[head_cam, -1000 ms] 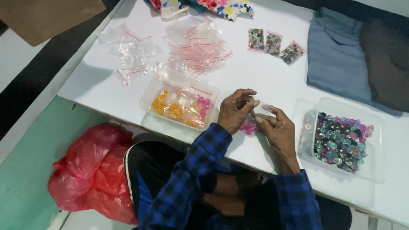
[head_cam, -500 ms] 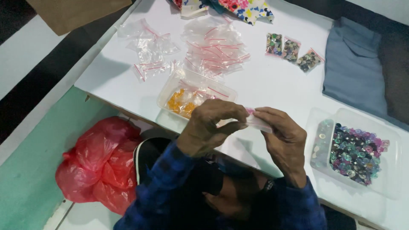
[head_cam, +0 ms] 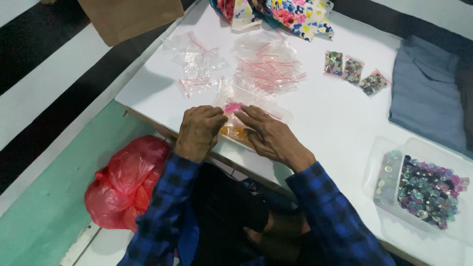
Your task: Sorting small decorative beads and placing them into small plastic bags
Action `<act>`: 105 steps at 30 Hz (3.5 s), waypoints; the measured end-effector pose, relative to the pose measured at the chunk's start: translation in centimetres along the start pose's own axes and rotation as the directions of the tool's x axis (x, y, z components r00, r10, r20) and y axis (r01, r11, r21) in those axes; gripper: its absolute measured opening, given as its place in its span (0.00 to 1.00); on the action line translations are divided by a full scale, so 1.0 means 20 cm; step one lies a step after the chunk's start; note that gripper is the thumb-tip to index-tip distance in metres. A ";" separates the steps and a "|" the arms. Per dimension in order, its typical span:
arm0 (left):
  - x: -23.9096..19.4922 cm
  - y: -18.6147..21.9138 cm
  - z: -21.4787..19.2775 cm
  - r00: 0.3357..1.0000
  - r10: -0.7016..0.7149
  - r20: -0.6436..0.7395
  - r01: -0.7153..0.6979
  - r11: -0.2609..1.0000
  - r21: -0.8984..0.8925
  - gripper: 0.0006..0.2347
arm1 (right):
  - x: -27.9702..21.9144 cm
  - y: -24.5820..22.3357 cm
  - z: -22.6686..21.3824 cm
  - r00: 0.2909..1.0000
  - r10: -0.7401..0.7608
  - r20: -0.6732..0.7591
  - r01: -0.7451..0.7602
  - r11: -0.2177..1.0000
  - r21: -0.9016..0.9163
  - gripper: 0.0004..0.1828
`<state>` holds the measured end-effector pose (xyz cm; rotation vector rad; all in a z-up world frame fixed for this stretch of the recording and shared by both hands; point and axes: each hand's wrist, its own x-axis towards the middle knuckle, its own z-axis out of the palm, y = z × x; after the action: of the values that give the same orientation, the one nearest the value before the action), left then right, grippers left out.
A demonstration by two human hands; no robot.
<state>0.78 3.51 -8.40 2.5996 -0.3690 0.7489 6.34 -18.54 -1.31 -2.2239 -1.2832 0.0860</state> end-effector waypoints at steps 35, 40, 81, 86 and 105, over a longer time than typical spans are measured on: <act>0.09 0.13 0.00 0.984 -0.049 0.172 0.011 0.975 0.220 0.06 | -0.05 0.10 0.09 0.877 -0.294 -0.380 0.097 0.883 -0.460 0.12; 0.19 0.41 -0.09 0.994 0.083 0.078 -0.096 0.977 0.190 0.05 | -0.24 0.00 -0.04 0.807 -0.190 -0.559 -0.058 0.917 -0.394 0.10; 0.70 1.73 0.99 0.794 0.458 0.401 -0.242 0.842 -0.482 0.08 | -1.55 0.36 -1.23 0.483 0.875 -0.032 -0.874 0.484 0.049 0.13; 0.70 1.75 0.97 0.820 0.411 0.399 -0.165 0.836 -0.523 0.10 | -1.66 0.61 -1.13 0.564 0.817 -0.116 -0.825 0.565 -0.033 0.13; 0.66 1.72 1.06 0.916 0.365 0.169 -0.196 0.772 -0.605 0.13 | -1.52 0.48 -1.11 0.586 0.796 -0.152 -0.785 0.604 0.139 0.07</act>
<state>8.91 -38.23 -6.81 2.0700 -0.9384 0.2781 4.61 -56.70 5.96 -2.5031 -0.0761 0.2247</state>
